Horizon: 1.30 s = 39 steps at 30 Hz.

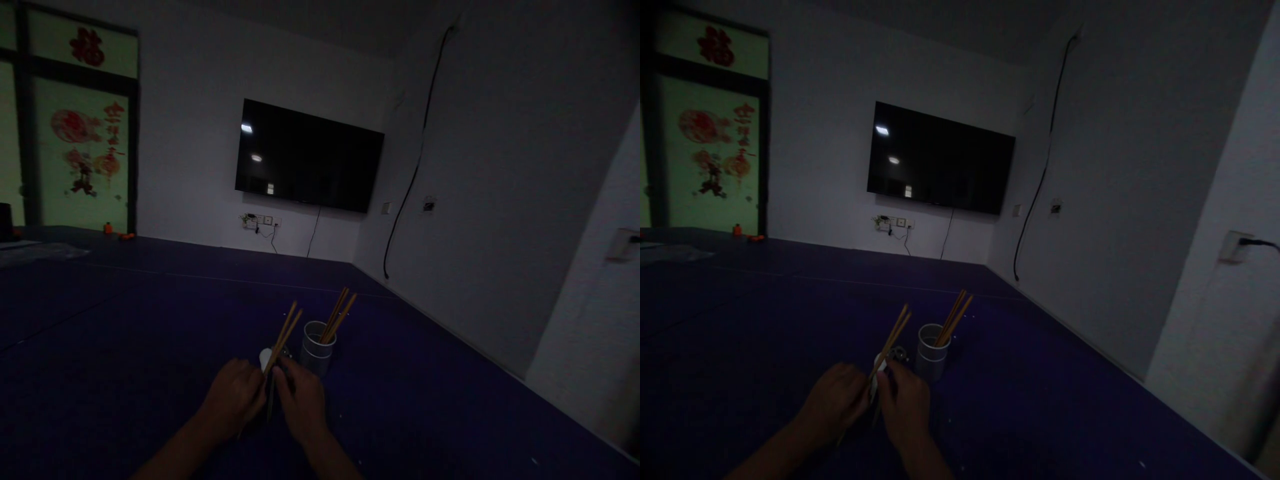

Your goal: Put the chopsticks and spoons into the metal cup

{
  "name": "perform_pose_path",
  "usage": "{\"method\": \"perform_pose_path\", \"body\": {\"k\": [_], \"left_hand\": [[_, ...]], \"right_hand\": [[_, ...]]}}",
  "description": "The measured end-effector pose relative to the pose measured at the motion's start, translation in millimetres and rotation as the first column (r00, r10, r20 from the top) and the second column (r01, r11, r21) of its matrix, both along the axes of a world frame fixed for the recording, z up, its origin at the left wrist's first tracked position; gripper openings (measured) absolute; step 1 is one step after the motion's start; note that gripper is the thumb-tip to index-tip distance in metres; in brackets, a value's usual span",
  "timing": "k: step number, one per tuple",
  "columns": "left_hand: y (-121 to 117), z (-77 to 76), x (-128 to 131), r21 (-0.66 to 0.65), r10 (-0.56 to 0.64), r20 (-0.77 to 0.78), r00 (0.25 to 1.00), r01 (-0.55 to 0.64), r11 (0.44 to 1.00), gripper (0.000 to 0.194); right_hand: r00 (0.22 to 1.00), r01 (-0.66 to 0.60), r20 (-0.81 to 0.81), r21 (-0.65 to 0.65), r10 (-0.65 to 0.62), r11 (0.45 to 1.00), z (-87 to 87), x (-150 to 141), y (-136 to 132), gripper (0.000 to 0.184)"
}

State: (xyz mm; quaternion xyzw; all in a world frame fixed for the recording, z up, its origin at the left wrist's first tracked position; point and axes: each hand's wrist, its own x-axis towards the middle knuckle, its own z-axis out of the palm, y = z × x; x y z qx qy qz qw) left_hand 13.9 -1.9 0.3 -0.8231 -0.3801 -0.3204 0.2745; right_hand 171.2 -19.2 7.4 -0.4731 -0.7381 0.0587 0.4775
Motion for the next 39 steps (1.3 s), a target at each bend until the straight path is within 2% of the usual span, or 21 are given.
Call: {"method": "perform_pose_path", "body": {"k": [2,4,8,11,13,15,18,20,23,30,34,39], "left_hand": [[-1.4,-2.0,3.6,0.159,-0.102,-0.013,0.995,0.103,0.982,0.022],[-3.3,-0.5,6.6,0.249,-0.153,-0.019,0.988,0.153,0.956,0.021],[-7.3,5.7,9.0,0.28,-0.195,-0.03,0.98,0.195,0.94,0.02],[-9.0,7.1,6.3,0.272,-0.222,0.013,0.975,0.21,0.939,0.02],[-8.5,6.4,2.8,0.244,-0.224,0.043,0.974,0.207,0.947,0.021],[-6.7,5.0,-0.6,0.204,-0.203,0.06,0.977,0.187,0.961,0.024],[-2.6,1.7,-3.1,0.109,-0.13,0.071,0.989,0.122,0.987,0.028],[0.3,-1.5,-2.9,0.034,-0.073,0.071,0.995,0.071,0.997,0.031],[4.5,-7.7,-1.4,-0.057,-0.022,0.057,0.998,0.026,0.998,0.035],[9.1,-15.2,0.5,-0.15,0.02,0.05,0.999,-0.012,0.989,0.038],[8.6,-14.8,1.5,-0.17,0.034,0.067,0.997,-0.023,0.985,0.037],[8.9,-14.6,1.9,-0.193,0.035,0.061,0.998,-0.022,0.981,0.037]], "right_hand": [[0.992,-0.03,-0.126,-0.027,0.026,0.999,2.6,-1.5,-2.2,0.033],[0.973,-0.06,-0.224,-0.033,0.051,0.998,3.9,-5.0,-4.5,0.035],[0.94,-0.086,-0.334,-0.023,0.073,0.996,3.0,-15.7,-8.8,0.038],[0.927,-0.06,-0.372,0.001,0.055,0.998,2.2,-17.8,-11.3,0.039],[0.912,0.035,-0.411,0.036,-0.017,0.999,3.4,-12.4,-11.9,0.041],[0.877,0.187,-0.462,0.08,-0.13,0.979,7.2,-1.2,-10.6,0.043],[0.805,0.414,-0.518,0.142,-0.289,0.899,17.1,22.1,-4.2,0.046],[0.775,0.495,-0.517,0.14,-0.363,0.857,23.8,37.9,3.0,0.047],[0.769,0.539,-0.467,0.108,-0.437,0.835,28.8,56.8,16.5,0.05],[0.814,0.534,-0.281,0.016,-0.509,0.845,22.3,73.4,39.4,0.054],[0.833,0.539,-0.177,0.048,-0.524,0.841,18.3,73.9,46.4,0.053],[0.832,0.554,-0.058,0.15,-0.552,0.819,10.4,73.4,56.5,0.053]]}}
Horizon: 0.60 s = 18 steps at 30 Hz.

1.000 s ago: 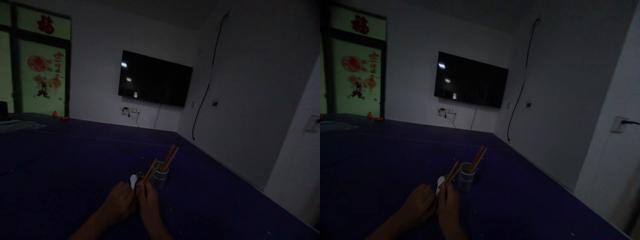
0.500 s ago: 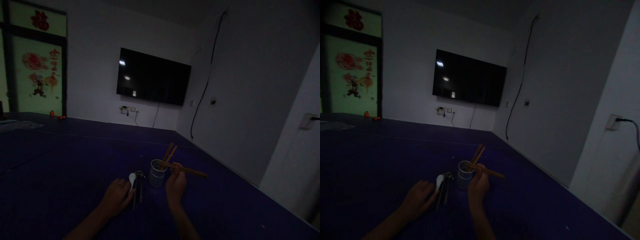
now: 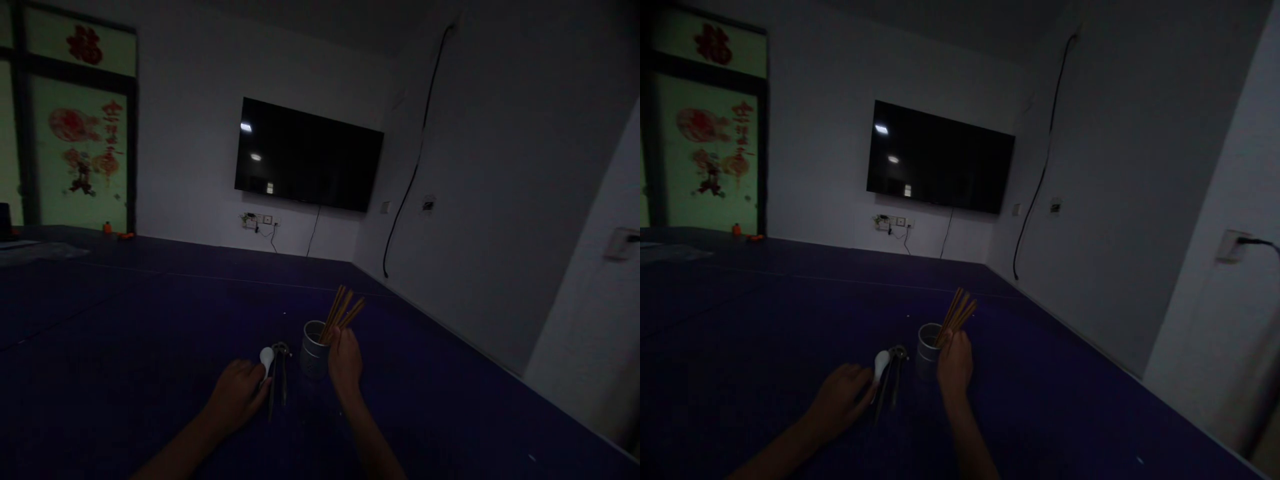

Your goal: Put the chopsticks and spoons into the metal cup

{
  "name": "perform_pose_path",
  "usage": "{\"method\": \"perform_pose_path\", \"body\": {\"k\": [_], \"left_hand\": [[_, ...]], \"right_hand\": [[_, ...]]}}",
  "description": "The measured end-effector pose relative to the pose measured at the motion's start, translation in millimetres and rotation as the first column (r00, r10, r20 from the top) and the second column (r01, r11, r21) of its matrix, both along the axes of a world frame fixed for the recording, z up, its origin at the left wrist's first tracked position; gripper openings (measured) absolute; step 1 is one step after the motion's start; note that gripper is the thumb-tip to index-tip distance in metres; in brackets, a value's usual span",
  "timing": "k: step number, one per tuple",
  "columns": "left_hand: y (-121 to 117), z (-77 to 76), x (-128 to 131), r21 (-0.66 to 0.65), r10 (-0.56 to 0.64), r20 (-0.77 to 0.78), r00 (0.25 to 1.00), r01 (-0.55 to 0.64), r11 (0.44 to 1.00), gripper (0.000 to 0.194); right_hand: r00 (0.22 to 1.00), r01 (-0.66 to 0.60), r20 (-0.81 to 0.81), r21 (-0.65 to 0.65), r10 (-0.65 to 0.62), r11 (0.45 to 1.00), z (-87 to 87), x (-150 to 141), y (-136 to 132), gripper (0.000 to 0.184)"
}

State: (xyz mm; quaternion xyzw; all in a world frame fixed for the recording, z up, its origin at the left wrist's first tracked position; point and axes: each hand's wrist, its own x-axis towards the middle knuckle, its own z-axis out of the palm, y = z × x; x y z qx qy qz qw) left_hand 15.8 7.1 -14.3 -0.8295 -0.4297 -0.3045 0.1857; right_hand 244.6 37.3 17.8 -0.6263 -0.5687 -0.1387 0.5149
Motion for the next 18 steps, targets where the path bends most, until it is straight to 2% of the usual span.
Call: {"method": "perform_pose_path", "body": {"k": [3,6,9,14,18], "left_hand": [[-0.1,0.4,0.2,-0.027,0.008,0.002,1.0,-0.008,1.0,0.036],[-0.1,0.1,0.5,-0.04,0.011,0.007,1.0,-0.011,0.999,0.035],[0.8,-1.6,0.4,-0.027,0.007,0.029,1.0,-0.006,1.0,0.035],[3.3,-4.9,-0.4,-0.046,0.003,0.024,1.0,-0.002,0.999,0.033],[3.0,-3.2,0.0,-0.084,0.03,-0.014,0.999,-0.031,0.996,0.033]], "right_hand": [[0.996,0.01,0.093,0.007,-0.011,1.0,-3.0,3.7,3.9,0.052],[0.993,0.0,0.117,0.002,0.0,1.0,-2.4,10.3,6.1,0.051],[0.996,-0.05,0.074,-0.038,0.052,0.998,-0.3,16.5,7.2,0.049],[0.985,-0.172,-0.065,-0.185,0.163,0.968,1.8,18.6,5.2,0.045],[0.981,-0.185,-0.087,-0.188,0.172,0.965,4.1,15.1,2.5,0.045]]}}
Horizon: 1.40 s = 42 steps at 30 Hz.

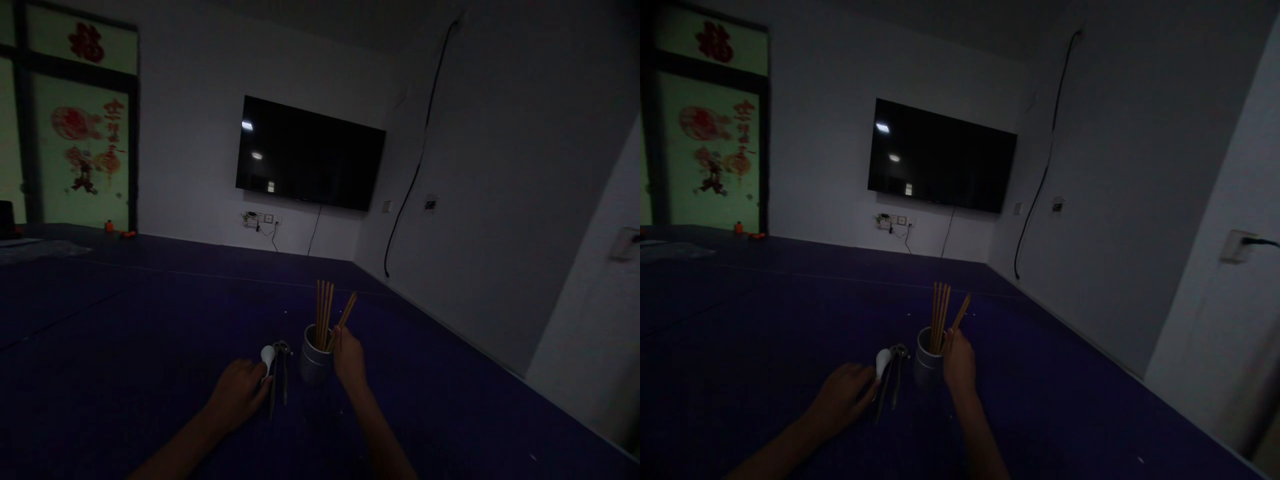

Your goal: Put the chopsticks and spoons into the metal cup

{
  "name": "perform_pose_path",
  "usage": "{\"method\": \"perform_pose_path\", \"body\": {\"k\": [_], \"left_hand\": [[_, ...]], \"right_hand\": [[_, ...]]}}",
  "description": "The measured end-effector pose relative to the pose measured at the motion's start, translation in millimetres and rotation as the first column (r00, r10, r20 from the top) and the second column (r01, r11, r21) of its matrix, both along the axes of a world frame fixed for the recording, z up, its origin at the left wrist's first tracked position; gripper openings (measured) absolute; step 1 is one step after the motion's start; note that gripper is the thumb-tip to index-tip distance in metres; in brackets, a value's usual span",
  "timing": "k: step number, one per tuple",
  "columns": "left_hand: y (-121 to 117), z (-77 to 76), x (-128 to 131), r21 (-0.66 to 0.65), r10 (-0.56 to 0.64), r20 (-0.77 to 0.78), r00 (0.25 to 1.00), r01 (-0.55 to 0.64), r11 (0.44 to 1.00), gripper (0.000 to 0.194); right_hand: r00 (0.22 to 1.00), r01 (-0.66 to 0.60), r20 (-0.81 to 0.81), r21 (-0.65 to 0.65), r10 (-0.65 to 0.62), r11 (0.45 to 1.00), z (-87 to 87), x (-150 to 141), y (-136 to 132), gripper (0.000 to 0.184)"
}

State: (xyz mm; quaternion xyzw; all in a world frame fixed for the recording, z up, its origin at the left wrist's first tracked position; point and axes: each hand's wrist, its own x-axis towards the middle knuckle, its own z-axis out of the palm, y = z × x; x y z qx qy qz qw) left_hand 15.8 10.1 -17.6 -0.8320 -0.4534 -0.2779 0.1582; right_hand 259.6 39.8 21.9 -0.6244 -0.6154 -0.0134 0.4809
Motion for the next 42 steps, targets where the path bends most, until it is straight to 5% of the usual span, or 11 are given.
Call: {"method": "perform_pose_path", "body": {"k": [15,28,36,42], "left_hand": [[-2.0,3.4,2.2,-0.077,0.007,-0.012,1.0,-0.008,0.997,0.033],[-0.3,2.3,1.0,-0.107,0.002,-0.031,1.0,-0.005,0.994,0.03],[-0.4,4.4,2.0,-0.147,0.02,-0.059,0.998,-0.028,0.989,0.032],[0.3,3.9,2.2,-0.169,0.016,-0.068,0.998,-0.028,0.985,0.033]], "right_hand": [[0.983,0.144,0.112,0.008,-0.144,0.99,6.8,-2.4,-12.2,0.047],[0.988,-0.065,-0.115,0.278,0.1,0.958,22.0,3.9,-11.7,0.049],[0.993,-0.034,-0.088,0.438,0.081,0.898,27.2,4.8,-15.9,0.046],[0.999,0.023,-0.043,0.33,-0.009,0.944,19.0,8.5,-6.9,0.046]]}}
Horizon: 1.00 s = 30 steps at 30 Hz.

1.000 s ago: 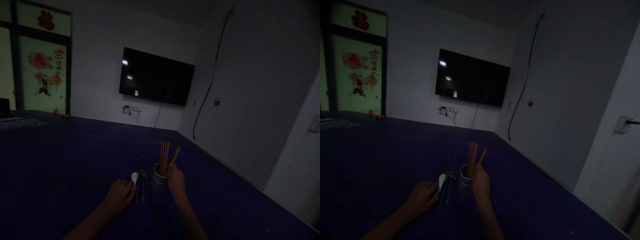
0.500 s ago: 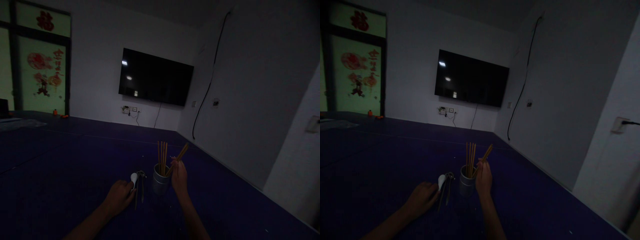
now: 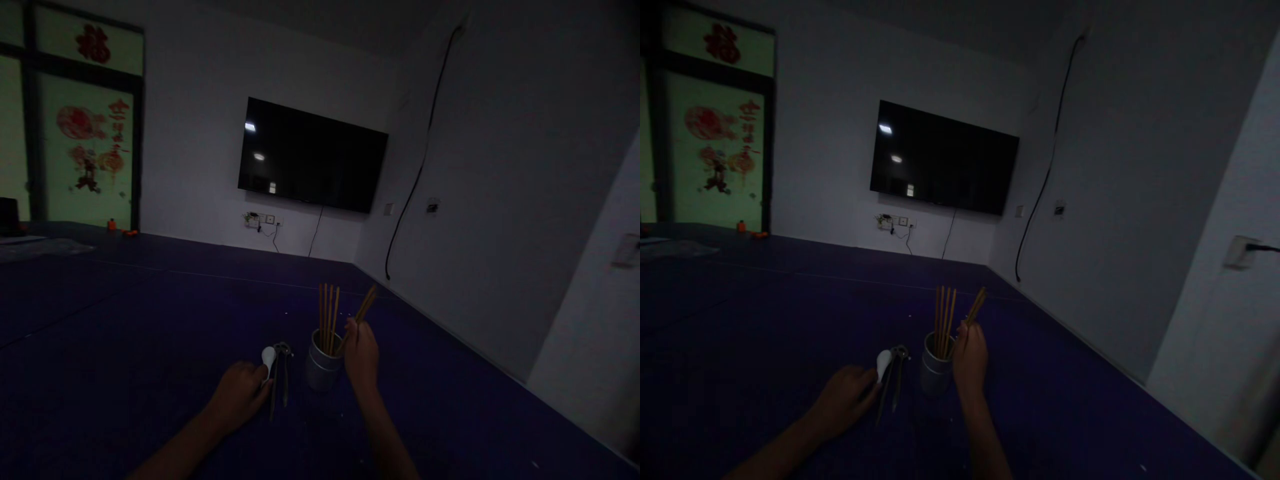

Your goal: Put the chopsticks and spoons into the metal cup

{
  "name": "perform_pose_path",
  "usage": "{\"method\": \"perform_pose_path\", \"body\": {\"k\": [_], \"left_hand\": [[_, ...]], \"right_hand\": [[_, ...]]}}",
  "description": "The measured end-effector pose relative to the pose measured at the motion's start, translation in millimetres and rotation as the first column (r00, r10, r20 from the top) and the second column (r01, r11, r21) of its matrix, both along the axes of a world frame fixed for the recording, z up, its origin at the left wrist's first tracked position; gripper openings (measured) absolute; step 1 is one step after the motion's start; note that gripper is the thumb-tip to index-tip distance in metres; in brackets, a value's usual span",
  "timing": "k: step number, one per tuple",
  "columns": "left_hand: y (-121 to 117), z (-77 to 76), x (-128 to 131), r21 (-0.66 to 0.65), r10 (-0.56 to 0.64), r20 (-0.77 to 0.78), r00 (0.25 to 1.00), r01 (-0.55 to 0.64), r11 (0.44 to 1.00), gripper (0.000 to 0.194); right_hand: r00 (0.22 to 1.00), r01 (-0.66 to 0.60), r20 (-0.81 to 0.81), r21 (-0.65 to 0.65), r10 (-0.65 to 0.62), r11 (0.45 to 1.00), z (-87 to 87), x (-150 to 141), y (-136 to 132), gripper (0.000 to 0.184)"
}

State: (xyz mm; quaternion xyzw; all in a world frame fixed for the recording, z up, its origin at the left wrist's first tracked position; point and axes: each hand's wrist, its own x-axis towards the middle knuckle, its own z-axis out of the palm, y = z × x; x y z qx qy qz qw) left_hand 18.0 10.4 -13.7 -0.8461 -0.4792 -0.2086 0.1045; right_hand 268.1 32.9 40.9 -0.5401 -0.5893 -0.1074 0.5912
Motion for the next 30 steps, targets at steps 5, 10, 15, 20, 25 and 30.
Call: {"method": "perform_pose_path", "body": {"k": [5,10,15,20,25,30], "left_hand": [[-1.0,0.9,0.0,0.01,0.005,-0.005,1.0,-0.005,1.0,0.033],[0.6,1.4,-0.5,-0.042,0.012,-0.03,0.999,-0.013,0.999,0.031],[-0.9,2.1,-0.3,-0.062,0.009,-0.016,1.0,-0.01,0.998,0.032],[-0.4,1.1,-1.0,-0.062,0.012,-0.01,1.0,-0.012,0.998,0.031],[3.4,-2.3,-2.1,-0.043,-0.002,-0.009,1.0,0.001,0.999,0.033],[2.3,-2.4,-1.8,-0.039,-0.01,-0.004,1.0,0.009,0.999,0.031]], "right_hand": [[0.999,-0.041,0.015,-0.092,0.043,0.995,-13.9,-0.3,11.3,0.048],[0.989,-0.131,-0.094,-0.149,0.118,0.98,-21.5,4.0,18.8,0.046],[0.937,-0.284,-0.253,-0.144,0.242,0.948,-25.6,6.5,22.3,0.046],[0.791,-0.518,-0.463,-0.161,0.399,0.84,-29.3,3.0,22.6,0.054],[0.734,-0.579,-0.518,-0.14,0.439,0.803,-31.9,-0.6,23.4,0.05],[0.682,-0.619,-0.564,-0.108,0.465,0.778,-37.0,0.0,29.7,0.045]]}}
